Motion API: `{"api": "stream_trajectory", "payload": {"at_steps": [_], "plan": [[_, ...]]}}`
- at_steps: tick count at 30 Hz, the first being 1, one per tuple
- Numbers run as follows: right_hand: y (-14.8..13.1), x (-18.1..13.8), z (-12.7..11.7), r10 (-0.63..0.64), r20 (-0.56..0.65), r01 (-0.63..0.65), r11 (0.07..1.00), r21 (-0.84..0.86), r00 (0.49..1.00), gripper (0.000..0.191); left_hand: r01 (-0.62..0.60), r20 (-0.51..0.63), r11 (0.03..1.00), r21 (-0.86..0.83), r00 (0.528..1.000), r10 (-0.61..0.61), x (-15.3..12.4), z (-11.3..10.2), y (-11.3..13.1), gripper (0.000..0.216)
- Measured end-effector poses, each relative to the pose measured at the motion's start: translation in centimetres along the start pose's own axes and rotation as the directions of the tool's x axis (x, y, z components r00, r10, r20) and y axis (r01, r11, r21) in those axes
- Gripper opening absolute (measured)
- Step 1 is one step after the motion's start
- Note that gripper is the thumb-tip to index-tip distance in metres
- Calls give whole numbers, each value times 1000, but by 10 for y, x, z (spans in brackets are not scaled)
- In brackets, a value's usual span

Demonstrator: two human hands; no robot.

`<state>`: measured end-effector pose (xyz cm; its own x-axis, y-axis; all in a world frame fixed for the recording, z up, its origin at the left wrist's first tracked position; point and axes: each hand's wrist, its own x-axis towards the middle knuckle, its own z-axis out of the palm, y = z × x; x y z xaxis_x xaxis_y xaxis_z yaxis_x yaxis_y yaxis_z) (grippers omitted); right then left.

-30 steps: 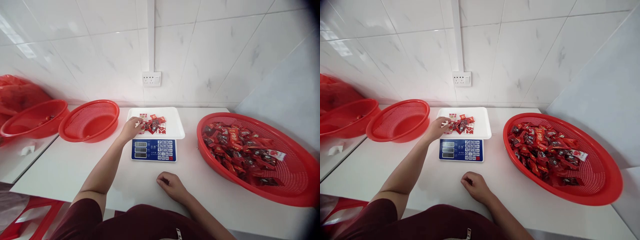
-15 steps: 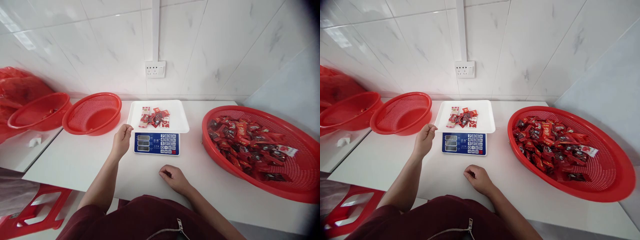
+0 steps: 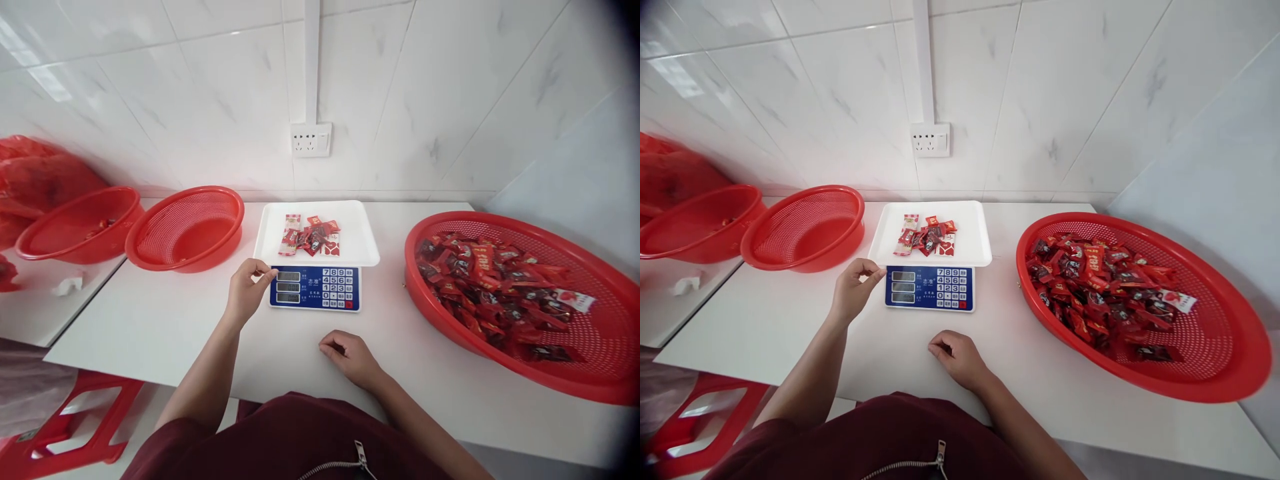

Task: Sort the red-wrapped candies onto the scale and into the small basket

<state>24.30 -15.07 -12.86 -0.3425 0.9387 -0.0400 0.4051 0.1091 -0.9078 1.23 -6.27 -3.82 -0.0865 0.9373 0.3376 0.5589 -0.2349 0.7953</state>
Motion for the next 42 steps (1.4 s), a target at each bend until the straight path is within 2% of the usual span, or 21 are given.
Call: {"api": "stream_trajectory", "payload": {"at_steps": [4, 8, 12, 18, 23, 26, 30, 32, 34, 36, 38, 40, 42], "plan": [[2, 0, 1, -24, -12, 24, 1000, -6, 1000, 30, -115, 50, 992, 57, 992, 112, 8, 7, 4, 23], [0, 1, 0, -41, -7, 41, 999, -2, 999, 31, -238, 150, 957, 168, 965, 214, 23, 23, 11, 11], [-4, 0, -1, -49, -10, 49, 999, -10, 999, 24, -354, 256, 897, 265, 923, 288, 43, 46, 20, 27], [-2, 2, -1, -50, -18, 50, 999, -14, 999, 21, -395, 319, 831, 391, 905, 281, 69, 73, 30, 30], [1, 2, 0, -49, -9, 49, 999, -9, 999, 20, -392, 368, 766, 510, 904, 218, 79, 83, 35, 33], [0, 1, 0, -49, -2, 49, 999, -6, 999, 20, -381, 363, 780, 496, 907, 212, 81, 86, 35, 25], [-1, 0, 0, -47, 2, 47, 999, -6, 999, 19, -311, 294, 895, 319, 931, 219, 81, 86, 37, 13], [-2, 1, -1, -46, 3, 46, 999, -6, 999, 18, -207, 226, 969, 138, 959, 173, 80, 82, 39, 13], [-1, 1, -1, -46, 3, 46, 999, -7, 999, 18, -53, 169, 990, -129, 983, 74, 80, 77, 42, 17], [-1, 2, -1, -45, 1, 45, 999, -11, 999, 19, 100, 153, 894, -437, 988, -36, 80, 69, 43, 20], [-1, 2, -1, -46, 3, 46, 999, -15, 999, 19, 220, 201, 718, -660, 973, -113, 82, 60, 43, 22], [-1, 1, -1, -46, 4, 46, 999, -17, 999, 19, 317, 277, 584, -747, 948, -160, 84, 50, 41, 20], [-2, 0, -1, -45, 6, 45, 999, -17, 999, 19, 374, 319, 528, -762, 927, -197, 86, 40, 39, 17]]}}
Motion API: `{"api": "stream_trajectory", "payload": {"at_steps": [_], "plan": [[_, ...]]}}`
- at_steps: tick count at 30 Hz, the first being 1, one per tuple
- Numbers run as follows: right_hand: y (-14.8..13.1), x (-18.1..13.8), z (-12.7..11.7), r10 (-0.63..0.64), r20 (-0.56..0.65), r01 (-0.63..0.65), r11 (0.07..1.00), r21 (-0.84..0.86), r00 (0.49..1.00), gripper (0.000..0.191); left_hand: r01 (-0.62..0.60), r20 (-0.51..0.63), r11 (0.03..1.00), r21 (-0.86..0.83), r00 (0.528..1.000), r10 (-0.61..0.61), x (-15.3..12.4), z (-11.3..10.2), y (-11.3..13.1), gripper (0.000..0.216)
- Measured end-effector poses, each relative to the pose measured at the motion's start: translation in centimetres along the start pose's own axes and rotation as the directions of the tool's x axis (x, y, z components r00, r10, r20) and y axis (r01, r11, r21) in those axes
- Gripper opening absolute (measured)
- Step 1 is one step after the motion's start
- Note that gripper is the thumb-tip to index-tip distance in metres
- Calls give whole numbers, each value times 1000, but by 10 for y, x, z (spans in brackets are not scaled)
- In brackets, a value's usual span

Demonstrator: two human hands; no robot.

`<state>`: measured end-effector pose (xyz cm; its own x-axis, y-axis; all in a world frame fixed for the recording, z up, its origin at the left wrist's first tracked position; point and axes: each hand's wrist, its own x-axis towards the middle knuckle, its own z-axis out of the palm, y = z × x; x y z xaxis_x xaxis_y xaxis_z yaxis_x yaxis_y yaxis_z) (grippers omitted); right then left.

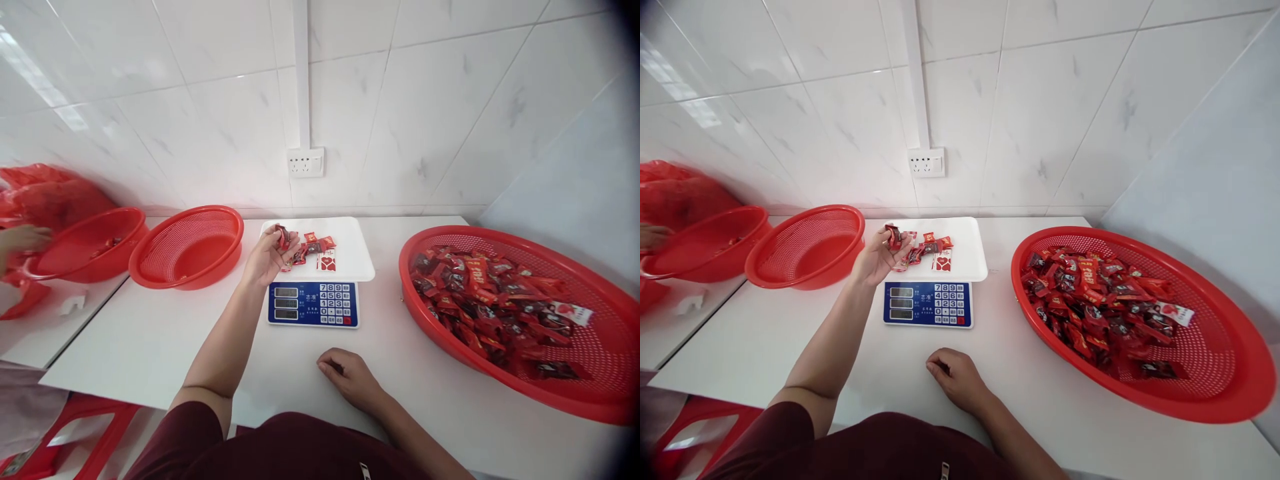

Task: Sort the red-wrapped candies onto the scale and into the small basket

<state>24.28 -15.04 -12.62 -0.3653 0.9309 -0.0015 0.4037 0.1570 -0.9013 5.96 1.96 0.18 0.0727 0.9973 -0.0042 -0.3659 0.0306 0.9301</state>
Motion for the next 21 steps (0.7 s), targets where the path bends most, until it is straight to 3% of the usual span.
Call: {"api": "stream_trajectory", "payload": {"at_steps": [5, 9, 11, 13, 16, 18, 21], "plan": [[-2, 0, -1, 8, 4, -8, 1000, 0, 1000, 20, 8, -48, 999, 33, 999, -7, -2, -12, 7, 17], [-3, 2, -1, 13, 8, -13, 1000, 3, 1000, 21, -32, 11, 947, 320, 999, 30, -6, -12, 0, 12], [-3, 2, -1, 14, 7, -14, 1000, 5, 1000, 21, -130, 64, 804, 580, 991, 115, -9, -8, -5, 14], [-3, 1, -1, 15, 1, -15, 1000, 9, 1000, 20, -235, 146, 540, 808, 968, 202, -12, -3, -9, 17], [-3, 1, 0, 18, -7, -17, 1000, 21, 1000, 19, -276, 243, 165, 947, 950, 197, -12, 3, -14, 23], [-3, 0, 0, 20, -11, -20, 999, 30, 1000, 18, -256, 248, 44, 966, 959, 139, -8, 4, -17, 23], [-2, 1, 0, 28, -15, -27, 999, 45, 999, 19, -220, 219, -1, 975, 968, 122, -1, 2, -21, 12]]}}
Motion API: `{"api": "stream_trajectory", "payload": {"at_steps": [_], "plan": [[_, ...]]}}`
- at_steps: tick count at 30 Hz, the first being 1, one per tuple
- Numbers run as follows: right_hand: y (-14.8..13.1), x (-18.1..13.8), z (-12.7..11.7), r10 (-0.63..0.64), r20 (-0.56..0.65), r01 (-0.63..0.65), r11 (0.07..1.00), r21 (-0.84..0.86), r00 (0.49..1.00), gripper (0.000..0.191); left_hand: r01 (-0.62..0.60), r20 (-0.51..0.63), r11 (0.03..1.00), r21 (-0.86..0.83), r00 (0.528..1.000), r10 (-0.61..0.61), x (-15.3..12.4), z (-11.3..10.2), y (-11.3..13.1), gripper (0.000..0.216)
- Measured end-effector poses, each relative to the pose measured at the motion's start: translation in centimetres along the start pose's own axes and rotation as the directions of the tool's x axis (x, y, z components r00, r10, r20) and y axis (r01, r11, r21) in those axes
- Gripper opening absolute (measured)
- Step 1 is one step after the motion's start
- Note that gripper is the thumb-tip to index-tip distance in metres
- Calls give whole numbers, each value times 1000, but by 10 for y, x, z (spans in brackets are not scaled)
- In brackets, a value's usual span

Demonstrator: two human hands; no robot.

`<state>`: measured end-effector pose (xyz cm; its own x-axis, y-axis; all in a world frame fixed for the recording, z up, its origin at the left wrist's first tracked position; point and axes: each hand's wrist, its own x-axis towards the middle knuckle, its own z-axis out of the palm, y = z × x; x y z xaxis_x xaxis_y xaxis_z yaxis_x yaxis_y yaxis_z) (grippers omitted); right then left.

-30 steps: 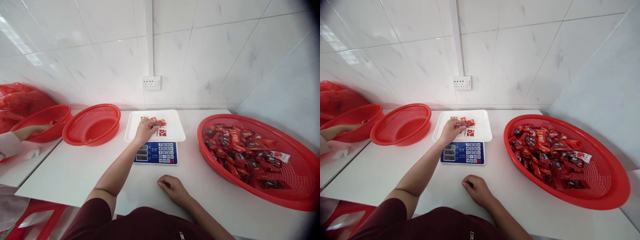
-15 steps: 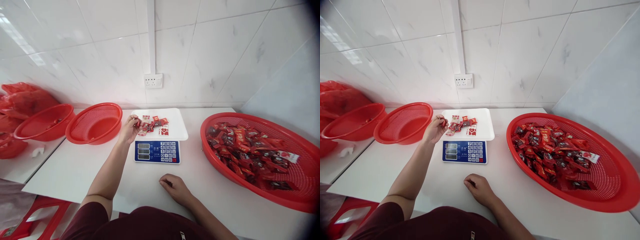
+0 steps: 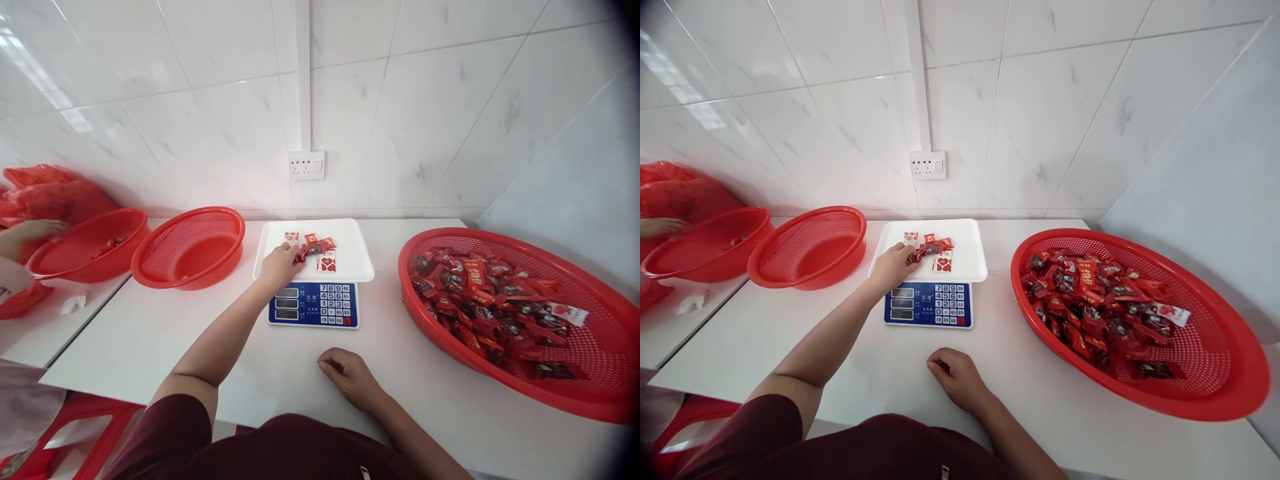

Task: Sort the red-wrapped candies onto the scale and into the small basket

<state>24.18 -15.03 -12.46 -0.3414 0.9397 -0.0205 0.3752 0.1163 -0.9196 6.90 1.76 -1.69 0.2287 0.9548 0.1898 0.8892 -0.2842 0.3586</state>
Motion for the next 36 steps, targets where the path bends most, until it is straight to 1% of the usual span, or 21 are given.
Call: {"api": "stream_trajectory", "payload": {"at_steps": [2, 3, 5, 6, 8, 9, 11, 13, 15, 17, 19, 21, 23, 24, 26, 29, 31, 32, 33, 34, 36], "plan": [[1, 0, 0, 9, -5, -9, 1000, 15, 1000, 19, 13, -79, 999, -52, 997, -17, 0, -1, -1, 8], [1, 0, 0, 14, -9, -14, 1000, 26, 1000, 19, 8, -137, 994, -113, 990, -24, -2, -4, 0, 10], [2, 0, 1, 29, -12, -29, 998, 56, 999, 19, -21, -207, 951, -310, 977, -45, -11, -12, 5, 14], [1, 0, 1, 39, -9, -38, 997, 69, 999, 21, -31, -195, 901, -432, 979, -60, -18, -16, 8, 16], [-5, 0, -2, 71, -13, -68, 987, 149, 997, 25, 11, -81, 753, -657, 993, -85, -36, -24, 16, 22], [-10, 0, -5, 88, -36, -78, 972, 223, 995, 28, 58, -4, 674, -736, 996, -89, -46, -27, 20, 25], [-26, 2, -15, 121, -122, -59, 907, 417, 985, 40, 150, 125, 550, -822, 989, -82, -65, -26, 29, 30], [-46, 8, -28, 122, -234, 25, 841, 541, 964, 50, 198, 198, 495, -846, 979, -53, -82, -20, 36, 32], [-63, 16, -42, 112, -281, 70, 822, 566, 953, 53, 208, 231, 500, -841, 973, -17, -93, -11, 42, 32], [-73, 24, -51, 120, -301, 61, 846, 530, 946, 44, 211, 255, 523, -826, 967, 12, -100, -2, 45, 33], [-76, 29, -56, 129, -331, 49, 876, 479, 935, 35, 222, 286, 536, -815, 957, 39, -103, 4, 45, 35], [-74, 32, -58, 128, -363, 45, 900, 433, 923, 32, 219, 308, 555, -802, 948, 72, -104, 7, 43, 37], [-71, 32, -58, 122, -370, 39, 916, 398, 921, 31, 199, 311, 575, -794, 945, 102, -105, 10, 41, 38], [-70, 32, -57, 122, -366, 35, 918, 394, 923, 30, 189, 301, 567, -802, 947, 110, -105, 11, 40, 38], [-71, 32, -55, 131, -347, 39, 896, 442, 929, 30, 191, 273, 486, -853, 957, 102, -106, 16, 40, 39], [-74, 32, -50, 174, -306, 50, 795, 605, 936, 34, 220, 241, 260, -940, 969, 52, -109, 27, 43, 40], [-75, 32, -48, 209, -284, 40, 737, 675, 936, 36, 258, 263, 132, -957, 964, 27, -110, 32, 46, 41], [-75, 32, -47, 223, -281, 32, 728, 685, 933, 36, 282, 285, 93, -955, 958, 22, -111, 34, 47, 42], [-74, 32, -48, 229, -287, 27, 736, 676, 930, 36, 308, 310, 77, -948, 950, 22, -111, 35, 47, 42], [-72, 32, -49, 225, -303, 27, 760, 649, 926, 36, 329, 332, 87, -941, 943, 28, -111, 35, 47, 42], [-69, 31, -52, 191, -354, 39, 834, 550, 915, 33, 340, 351, 159, -927, 935, 48, -111, 33, 45, 42]]}}
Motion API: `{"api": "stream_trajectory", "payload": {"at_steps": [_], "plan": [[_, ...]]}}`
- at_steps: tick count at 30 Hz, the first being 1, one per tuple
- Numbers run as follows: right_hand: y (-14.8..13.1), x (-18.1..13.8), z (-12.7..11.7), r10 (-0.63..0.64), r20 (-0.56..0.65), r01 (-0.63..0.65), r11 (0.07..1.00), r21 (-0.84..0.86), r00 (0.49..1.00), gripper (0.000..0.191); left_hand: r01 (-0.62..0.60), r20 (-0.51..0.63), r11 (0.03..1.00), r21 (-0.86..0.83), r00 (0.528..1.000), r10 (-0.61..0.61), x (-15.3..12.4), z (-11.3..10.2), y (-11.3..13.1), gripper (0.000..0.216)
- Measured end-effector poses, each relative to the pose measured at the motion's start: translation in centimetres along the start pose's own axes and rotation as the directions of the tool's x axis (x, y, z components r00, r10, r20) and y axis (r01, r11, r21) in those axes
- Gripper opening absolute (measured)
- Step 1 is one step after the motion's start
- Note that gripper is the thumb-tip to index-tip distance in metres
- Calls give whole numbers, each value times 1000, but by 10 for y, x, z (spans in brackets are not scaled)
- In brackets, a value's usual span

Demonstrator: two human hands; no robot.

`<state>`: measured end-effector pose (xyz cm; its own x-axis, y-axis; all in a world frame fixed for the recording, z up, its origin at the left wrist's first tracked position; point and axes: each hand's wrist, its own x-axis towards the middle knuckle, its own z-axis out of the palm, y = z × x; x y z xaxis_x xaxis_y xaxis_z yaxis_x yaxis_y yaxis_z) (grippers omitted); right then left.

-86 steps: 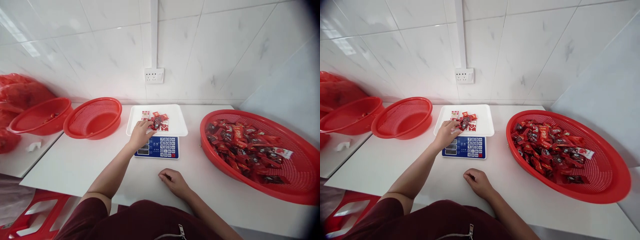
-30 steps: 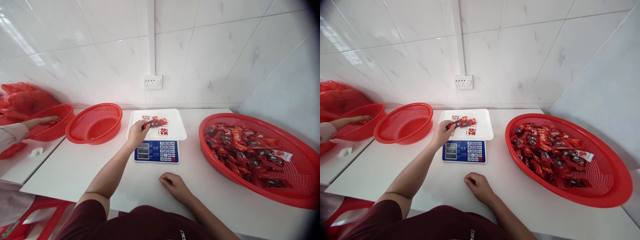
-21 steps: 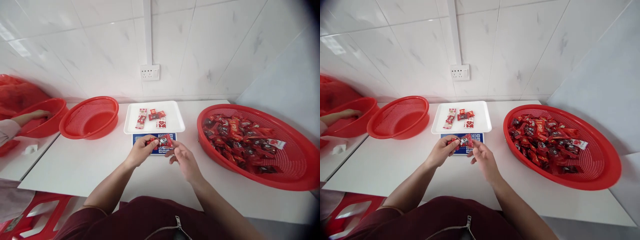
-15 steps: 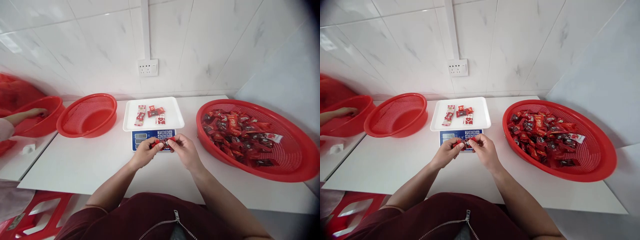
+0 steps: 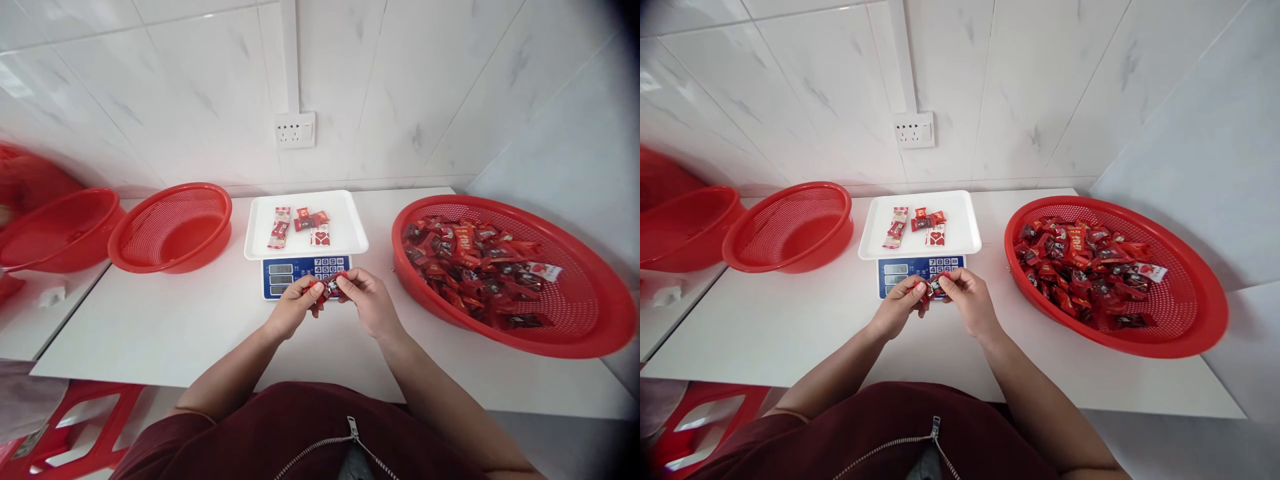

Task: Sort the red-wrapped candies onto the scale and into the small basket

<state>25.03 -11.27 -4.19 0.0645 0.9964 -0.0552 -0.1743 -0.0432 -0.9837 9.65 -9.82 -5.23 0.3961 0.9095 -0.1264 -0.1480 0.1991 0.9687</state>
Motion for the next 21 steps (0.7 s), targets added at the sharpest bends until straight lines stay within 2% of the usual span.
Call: {"api": "stream_trajectory", "payload": {"at_steps": [3, 5, 6, 7, 9, 11, 13, 15, 18, 21], "plan": [[0, 0, -7, -91, -9, 88, 981, -172, 996, 27, -25, -22, 998, 55, 999, 26, 0, -5, 4, 42], [-1, 0, -9, -99, 9, 98, 971, -216, 995, 26, -3, -77, 998, -70, 997, -3, 0, -8, 8, 46], [-2, 0, -10, -90, 24, 93, 972, -215, 996, 26, 42, -75, 983, -177, 996, -56, 0, -9, 10, 48], [-2, 0, -11, -78, 40, 85, 975, -203, 996, 26, 110, -37, 949, -295, 991, -126, 1, -10, 13, 50], [-3, 0, -14, -60, 67, 71, 982, -173, 996, 27, 273, 120, 827, -492, 962, -246, 1, -11, 18, 53], [-3, 0, -17, -60, 80, 73, 985, -158, 995, 28, 371, 238, 719, -588, 929, -285, 1, -12, 20, 48], [-3, -1, -20, -69, 80, 81, 983, -165, 994, 28, 376, 240, 686, -623, 927, -290, 1, -13, 20, 32], [-4, -1, -22, -78, 80, 92, 979, -182, 994, 28, 366, 215, 693, -621, 930, -298, 1, -12, 17, 20], [-7, -3, -23, -89, 95, 106, 975, -197, 991, 28, 390, 227, 713, -582, 920, -318, 1, -11, 13, 22], [-11, -4, -21, -90, 107, 113, 968, -224, 990, 28, 355, 205, 762, -542, 935, -290, 1, -10, 11, 23]]}}
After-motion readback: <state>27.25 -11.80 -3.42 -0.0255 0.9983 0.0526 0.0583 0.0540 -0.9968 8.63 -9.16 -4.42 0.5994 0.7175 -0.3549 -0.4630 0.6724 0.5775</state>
